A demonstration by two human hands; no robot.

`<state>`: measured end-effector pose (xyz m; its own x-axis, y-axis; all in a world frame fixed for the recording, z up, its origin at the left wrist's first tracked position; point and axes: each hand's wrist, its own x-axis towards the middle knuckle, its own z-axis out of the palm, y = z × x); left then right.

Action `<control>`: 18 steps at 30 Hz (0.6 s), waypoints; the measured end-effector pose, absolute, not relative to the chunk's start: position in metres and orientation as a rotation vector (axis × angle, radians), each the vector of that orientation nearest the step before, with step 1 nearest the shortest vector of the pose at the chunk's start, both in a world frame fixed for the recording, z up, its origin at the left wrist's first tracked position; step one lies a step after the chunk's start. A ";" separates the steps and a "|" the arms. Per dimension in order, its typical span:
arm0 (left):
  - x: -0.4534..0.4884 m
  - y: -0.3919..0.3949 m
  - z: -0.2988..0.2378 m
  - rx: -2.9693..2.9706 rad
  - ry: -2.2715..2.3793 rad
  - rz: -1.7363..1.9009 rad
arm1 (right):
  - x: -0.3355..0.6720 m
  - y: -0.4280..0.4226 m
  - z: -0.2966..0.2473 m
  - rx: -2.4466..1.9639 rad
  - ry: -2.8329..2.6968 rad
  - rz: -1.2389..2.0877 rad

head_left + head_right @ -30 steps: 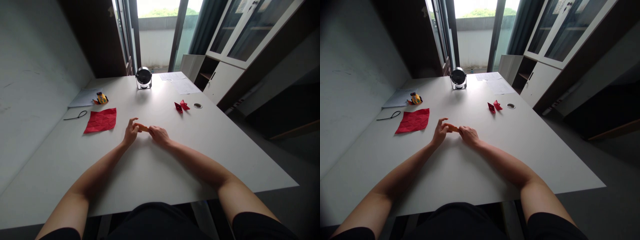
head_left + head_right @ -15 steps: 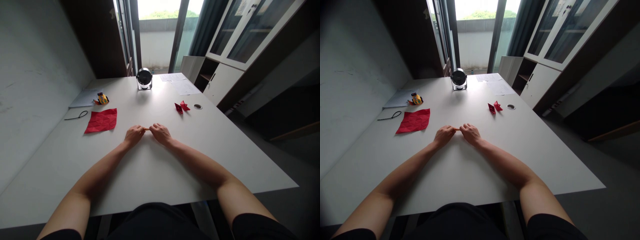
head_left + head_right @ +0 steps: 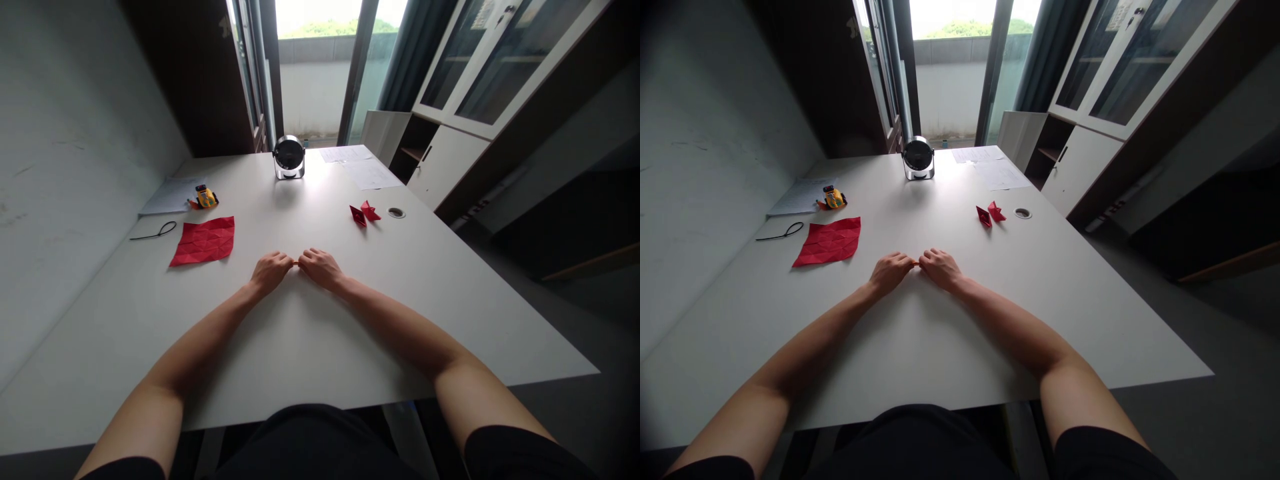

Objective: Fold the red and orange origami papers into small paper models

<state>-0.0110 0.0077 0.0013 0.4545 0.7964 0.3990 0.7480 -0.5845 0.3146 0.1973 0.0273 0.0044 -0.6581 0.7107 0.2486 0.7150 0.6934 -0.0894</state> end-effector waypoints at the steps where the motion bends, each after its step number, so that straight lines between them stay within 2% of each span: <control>1: -0.012 0.008 0.001 2.620 1.387 0.786 | 0.198 0.028 0.005 -1.129 -2.647 -0.018; 12: -0.024 0.015 0.003 2.597 1.460 0.852 | 0.217 0.043 0.010 -1.051 -2.608 -0.002; 18: -0.027 0.019 -0.001 2.646 1.577 0.745 | 0.224 0.049 0.010 -1.105 -2.574 0.022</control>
